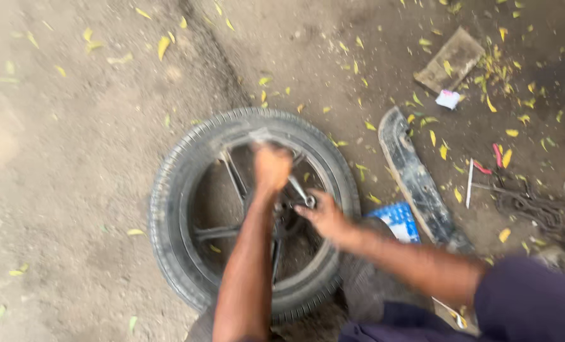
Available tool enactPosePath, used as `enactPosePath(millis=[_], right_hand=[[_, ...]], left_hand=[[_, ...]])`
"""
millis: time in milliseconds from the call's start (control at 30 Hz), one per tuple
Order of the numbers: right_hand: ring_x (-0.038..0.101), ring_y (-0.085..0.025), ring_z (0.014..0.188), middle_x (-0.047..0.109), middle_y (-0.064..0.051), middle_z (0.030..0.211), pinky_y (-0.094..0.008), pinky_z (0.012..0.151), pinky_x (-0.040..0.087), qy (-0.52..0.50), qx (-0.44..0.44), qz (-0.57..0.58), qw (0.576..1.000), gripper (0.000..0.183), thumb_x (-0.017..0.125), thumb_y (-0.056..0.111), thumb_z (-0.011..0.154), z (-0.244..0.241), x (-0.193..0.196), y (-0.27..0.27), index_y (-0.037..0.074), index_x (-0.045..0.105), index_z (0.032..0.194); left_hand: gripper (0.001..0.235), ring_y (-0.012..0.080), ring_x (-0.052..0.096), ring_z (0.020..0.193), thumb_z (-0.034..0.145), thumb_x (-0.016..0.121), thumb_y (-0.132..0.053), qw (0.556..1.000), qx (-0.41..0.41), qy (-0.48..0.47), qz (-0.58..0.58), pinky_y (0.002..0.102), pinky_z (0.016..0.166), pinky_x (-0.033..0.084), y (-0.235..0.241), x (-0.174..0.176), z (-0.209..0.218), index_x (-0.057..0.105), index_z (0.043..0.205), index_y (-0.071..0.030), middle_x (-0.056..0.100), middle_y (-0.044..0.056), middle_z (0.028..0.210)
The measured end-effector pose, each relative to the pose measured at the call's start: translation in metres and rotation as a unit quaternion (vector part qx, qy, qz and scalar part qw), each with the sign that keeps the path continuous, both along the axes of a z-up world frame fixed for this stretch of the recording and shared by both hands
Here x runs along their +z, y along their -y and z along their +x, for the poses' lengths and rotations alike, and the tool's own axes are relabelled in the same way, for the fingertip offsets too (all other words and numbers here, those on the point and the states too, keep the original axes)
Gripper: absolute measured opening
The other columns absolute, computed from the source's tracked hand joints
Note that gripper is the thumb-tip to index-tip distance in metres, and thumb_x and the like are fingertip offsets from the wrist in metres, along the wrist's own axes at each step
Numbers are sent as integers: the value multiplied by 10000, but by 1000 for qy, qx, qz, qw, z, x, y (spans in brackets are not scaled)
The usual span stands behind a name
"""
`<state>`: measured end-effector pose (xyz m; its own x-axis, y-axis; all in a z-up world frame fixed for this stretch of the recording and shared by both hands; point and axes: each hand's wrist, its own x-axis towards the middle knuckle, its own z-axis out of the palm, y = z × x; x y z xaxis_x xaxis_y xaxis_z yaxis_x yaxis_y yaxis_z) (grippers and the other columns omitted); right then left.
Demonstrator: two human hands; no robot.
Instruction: The person removes a sprocket from a motorcycle wheel using a T-handle wrench and a hammer. They then reattach the sprocket and secure it with a nut.
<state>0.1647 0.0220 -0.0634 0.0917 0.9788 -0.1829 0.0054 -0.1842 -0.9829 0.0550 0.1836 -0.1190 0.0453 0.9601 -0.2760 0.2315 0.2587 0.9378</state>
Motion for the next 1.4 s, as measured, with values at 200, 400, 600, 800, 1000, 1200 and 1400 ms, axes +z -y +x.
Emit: enactPosePath(millis=[200, 400, 600, 800, 1000, 1200, 1400], right_hand=[[677, -239, 887, 775, -171, 986, -387, 800, 569, 162, -40, -84, 982, 383, 743, 268, 944, -16, 9, 5, -33, 686, 1173], [640, -292, 1029, 670, -192, 1094, -464, 888, 520, 288, 306, 23, 907, 463, 735, 319, 965, 38, 70, -56, 11, 636, 1297], [648, -220, 1063, 704, -47, 1122, -452, 949, 509, 348, 556, 95, 749, 398, 757, 246, 873, -17, 99, -114, 160, 692, 1256], [576, -180, 1105, 728, 57, 1063, -548, 1155, 317, 545, 614, 91, 564, 375, 758, 154, 875, -52, 134, -124, 328, 730, 1206], [561, -169, 1134, 675, 52, 1065, -596, 1215, 201, 615, 641, 235, 395, 368, 783, 144, 807, -79, 142, -111, 362, 745, 1101], [625, -201, 974, 666, -39, 969, -433, 952, 480, 599, 605, 341, 398, 213, 610, 233, 1085, -46, 108, -111, 295, 651, 1284], [607, -207, 826, 624, -40, 858, -403, 751, 504, 528, 597, 433, 421, 531, 656, 577, 843, -38, 84, -145, 204, 606, 1217]], left_hand=[[449, 387, 702, 1014, 954, 668, -299, 993, -108, -44, 1, 466, 874, 543, -9, 66, 2, 538, 1202, 51, 706, 294, 1089], [438, 324, 721, 1062, 928, 645, -189, 922, 146, 353, -55, 479, 950, 613, 93, 187, -95, 545, 1325, -32, 708, 176, 1178], [267, 312, 718, 1062, 1014, 620, -177, 823, 386, 411, -70, 452, 991, 594, 196, 175, -106, 559, 1171, 30, 685, 182, 1095], [292, 251, 687, 1032, 1082, 531, -261, 750, 413, 514, -56, 402, 951, 581, 251, 153, -51, 580, 1205, 0, 681, 144, 1128], [367, 168, 725, 972, 954, 469, -410, 725, 433, 508, -171, 322, 836, 585, 283, 184, 10, 582, 1201, -164, 732, 11, 1106], [295, 136, 566, 692, 1041, 666, -350, 690, 510, 478, -188, 271, 617, 471, 295, 100, -36, 660, 1018, -56, 630, 37, 810], [258, 156, 602, 691, 1006, 631, -316, 654, 542, 494, -184, 285, 627, 516, 279, 134, -27, 625, 948, -65, 625, 40, 777]])
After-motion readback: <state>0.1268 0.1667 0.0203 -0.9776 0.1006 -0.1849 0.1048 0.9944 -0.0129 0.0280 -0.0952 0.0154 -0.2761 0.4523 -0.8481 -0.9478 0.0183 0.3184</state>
